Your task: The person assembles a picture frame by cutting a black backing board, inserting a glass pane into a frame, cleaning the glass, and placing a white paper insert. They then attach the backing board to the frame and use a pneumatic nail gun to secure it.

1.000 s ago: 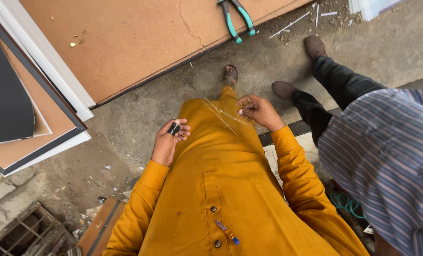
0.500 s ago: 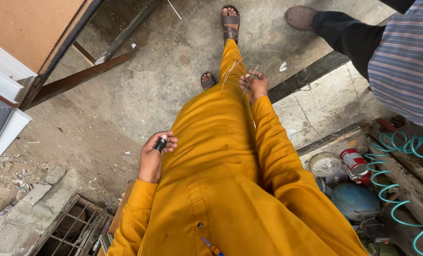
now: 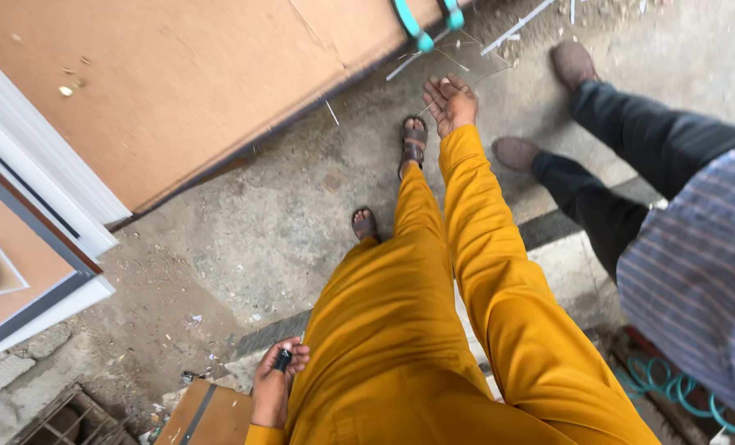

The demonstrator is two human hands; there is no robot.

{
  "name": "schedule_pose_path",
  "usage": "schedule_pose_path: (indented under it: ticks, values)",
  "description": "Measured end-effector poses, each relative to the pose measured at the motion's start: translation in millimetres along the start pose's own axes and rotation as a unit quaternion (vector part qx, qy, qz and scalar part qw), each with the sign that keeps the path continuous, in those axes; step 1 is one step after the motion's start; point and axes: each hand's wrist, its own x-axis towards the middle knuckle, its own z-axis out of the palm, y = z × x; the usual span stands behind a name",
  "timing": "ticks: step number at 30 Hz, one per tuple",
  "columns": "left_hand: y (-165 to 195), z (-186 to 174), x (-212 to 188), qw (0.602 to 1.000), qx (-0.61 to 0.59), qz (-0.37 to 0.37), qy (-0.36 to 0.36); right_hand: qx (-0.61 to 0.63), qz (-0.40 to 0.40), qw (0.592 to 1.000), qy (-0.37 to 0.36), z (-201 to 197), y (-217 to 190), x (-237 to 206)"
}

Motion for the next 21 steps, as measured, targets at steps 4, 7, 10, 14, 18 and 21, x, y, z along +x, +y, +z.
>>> schedule_pose_path:
  ticks: [4,7,10,14,18,21]
  values:
    - [15.3,38.9,13.3,1.000,-0.015,-0.005,0.003,-0.038,0.030,0.999,-0.017,88.5,-14.2,52.3]
    - [27.7,65.1,22.5,0.999,-0.039,-0.028,-0.024,-0.077,0.040,0.996,-0.007,101.7,-13.1,79.0]
    - [36.2,86.6,33.0,0.995,-0.067,-0.058,-0.038,-0.110,0.055,0.992,0.007,102.5,-7.1,99.1]
    - [37.3,110.1,50.4,0.994,-0.063,-0.081,-0.040,-0.137,0.073,0.988,0.025,106.9,-3.9,99.7]
    - [31.8,125.3,69.5,0.994,-0.052,-0.096,-0.025,-0.158,0.089,0.983,0.036,98.6,1.1,97.8]
    - [35.1,131.2,90.4,0.992,-0.047,-0.112,-0.023,-0.164,0.098,0.981,0.036,91.7,1.8,109.1]
